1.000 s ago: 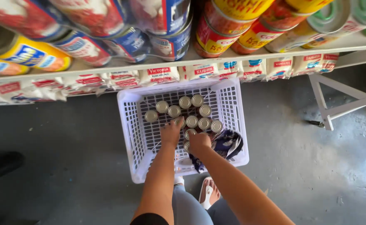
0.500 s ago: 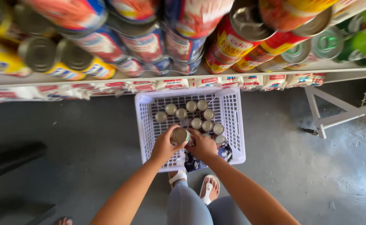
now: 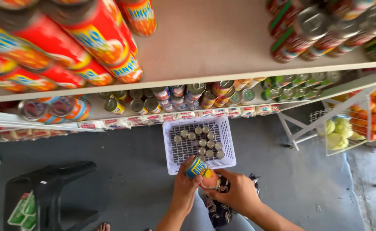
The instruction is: Wiping canned goods with a cloth and placing them into a plastic crate from a grocery shelf.
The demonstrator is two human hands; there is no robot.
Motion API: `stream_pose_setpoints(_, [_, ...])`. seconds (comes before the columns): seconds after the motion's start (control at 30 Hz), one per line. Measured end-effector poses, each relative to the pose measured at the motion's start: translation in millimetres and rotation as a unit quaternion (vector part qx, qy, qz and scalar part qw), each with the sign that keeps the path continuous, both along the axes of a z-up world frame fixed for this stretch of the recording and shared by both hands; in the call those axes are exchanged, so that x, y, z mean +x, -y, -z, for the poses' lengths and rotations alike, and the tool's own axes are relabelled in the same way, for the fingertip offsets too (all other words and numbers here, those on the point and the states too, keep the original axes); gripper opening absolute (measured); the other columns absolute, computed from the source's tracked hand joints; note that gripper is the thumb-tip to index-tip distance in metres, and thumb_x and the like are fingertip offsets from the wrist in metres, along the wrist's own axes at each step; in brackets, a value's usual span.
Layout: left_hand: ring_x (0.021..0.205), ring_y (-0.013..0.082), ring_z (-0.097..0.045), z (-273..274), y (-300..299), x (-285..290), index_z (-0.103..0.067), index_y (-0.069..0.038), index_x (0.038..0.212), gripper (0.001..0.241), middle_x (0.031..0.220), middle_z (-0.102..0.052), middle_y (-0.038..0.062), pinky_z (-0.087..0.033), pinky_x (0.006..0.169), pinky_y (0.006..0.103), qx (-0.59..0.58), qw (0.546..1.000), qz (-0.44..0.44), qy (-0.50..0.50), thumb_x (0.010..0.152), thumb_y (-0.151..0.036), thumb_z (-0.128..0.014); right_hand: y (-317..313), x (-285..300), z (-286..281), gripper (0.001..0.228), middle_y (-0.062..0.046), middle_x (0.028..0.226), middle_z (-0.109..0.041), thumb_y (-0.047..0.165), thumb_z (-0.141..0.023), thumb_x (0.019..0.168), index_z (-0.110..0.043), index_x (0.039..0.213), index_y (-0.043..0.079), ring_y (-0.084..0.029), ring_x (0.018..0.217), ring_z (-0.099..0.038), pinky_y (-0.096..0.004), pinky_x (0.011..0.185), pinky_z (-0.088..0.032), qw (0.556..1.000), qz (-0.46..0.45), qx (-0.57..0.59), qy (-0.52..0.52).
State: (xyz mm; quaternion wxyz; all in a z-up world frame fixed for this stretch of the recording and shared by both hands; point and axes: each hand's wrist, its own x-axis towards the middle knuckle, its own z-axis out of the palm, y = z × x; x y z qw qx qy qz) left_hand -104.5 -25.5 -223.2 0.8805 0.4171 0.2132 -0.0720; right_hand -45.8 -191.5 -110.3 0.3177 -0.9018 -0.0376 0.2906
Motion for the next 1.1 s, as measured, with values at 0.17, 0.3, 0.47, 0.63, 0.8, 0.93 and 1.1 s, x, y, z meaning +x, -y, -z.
stream_pose_setpoints(0.17, [0.113, 0.0231, -0.066, -82.1, 8.5, -5.2, -0.044, 0.002, 0.142, 0.078, 0.122, -0.066, 0.013, -0.052, 0.103, 0.0384, -0.075, 0.994, -0.024, 0.073, 0.081, -0.024, -0.086, 3.8, -14.9, -93.4, 0.070, -0.007, 0.086, -0.079, 0.055, -0.087, 0.062, -0.070, 0.119, 0.019, -0.031, 0.075, -0.076, -0.041, 0.068, -0.059, 0.994, 0.000, -0.018, 0.103])
stream_pose_setpoints(0.3, [0.114, 0.0239, -0.067, -144.9, -1.2, 6.7, -0.052, 0.000, 0.136, 0.063, 0.123, -0.068, 0.011, -0.052, 0.101, 0.0409, -0.178, 0.984, -0.016, 0.016, 0.087, -0.037, -0.070, 10.7, -13.0, -141.8, 0.071, -0.008, 0.080, -0.076, 0.045, -0.088, 0.063, -0.064, 0.123, 0.017, -0.026, 0.071, -0.072, -0.038, 0.066, -0.058, 0.995, 0.048, 0.077, 0.034])
stream_pose_setpoints(0.47, [0.117, 0.0240, -0.066, -176.2, -25.1, 18.0, -0.057, -0.002, 0.132, 0.049, 0.127, -0.066, 0.012, -0.051, 0.105, 0.0419, -0.190, 0.982, 0.017, -0.007, 0.098, -0.037, -0.051, 43.3, -2.1, -114.6, 0.050, -0.008, 0.088, -0.081, 0.034, -0.073, 0.087, -0.065, 0.124, 0.002, -0.015, 0.079, -0.073, -0.031, 0.074, -0.058, 0.850, 0.194, 0.423, -0.249])
stream_pose_setpoints(0.63, [0.110, 0.0271, -0.065, -208.3, -44.2, 37.3, -0.055, -0.002, 0.136, 0.048, 0.124, -0.067, 0.015, -0.053, 0.097, 0.0450, -0.212, 0.976, 0.047, 0.003, 0.100, -0.034, -0.053, 64.8, 19.0, -119.4, 0.036, -0.016, 0.104, -0.074, 0.013, -0.072, 0.088, -0.067, 0.120, -0.003, -0.027, 0.087, -0.072, -0.043, 0.080, -0.061, 0.752, 0.376, 0.470, -0.269])
stream_pose_setpoints(0.8, [0.117, 0.0241, -0.063, -224.9, -40.6, 45.4, -0.047, -0.014, 0.149, 0.050, 0.132, -0.062, 0.013, -0.052, 0.102, 0.0404, -0.184, 0.976, 0.088, 0.070, 0.100, -0.023, -0.054, 1.7, -5.3, -185.3, 0.036, -0.010, 0.124, -0.068, 0.005, -0.068, 0.089, -0.068, 0.125, 0.009, -0.027, 0.111, -0.066, -0.041, 0.093, -0.055, 0.835, 0.288, 0.428, 0.190])
stream_pose_setpoints(0.93, [0.126, 0.0222, -0.058, -197.3, -37.4, 46.8, -0.033, -0.018, 0.153, 0.059, 0.142, -0.054, 0.007, -0.050, 0.106, 0.0412, -0.140, 0.976, 0.130, 0.105, 0.100, -0.022, -0.058, -49.8, -13.2, -202.8, 0.080, -0.012, 0.155, -0.048, 0.017, -0.075, 0.061, -0.062, 0.140, 0.018, -0.047, 0.150, -0.022, -0.057, 0.120, -0.024, 0.852, -0.162, 0.154, 0.473])
stream_pose_setpoints(1.1, [0.129, 0.0179, -0.056, -187.6, -24.5, 57.0, -0.027, -0.024, 0.158, 0.064, 0.148, -0.052, 0.002, -0.050, 0.104, 0.0372, -0.147, 0.985, 0.083, 0.041, 0.100, -0.036, -0.052, -55.0, 25.9, -190.7, 0.068, -0.012, 0.161, -0.043, -0.001, -0.072, 0.073, -0.065, 0.139, 0.017, -0.048, 0.155, -0.015, -0.060, 0.124, -0.016, 0.905, -0.132, 0.171, 0.365])
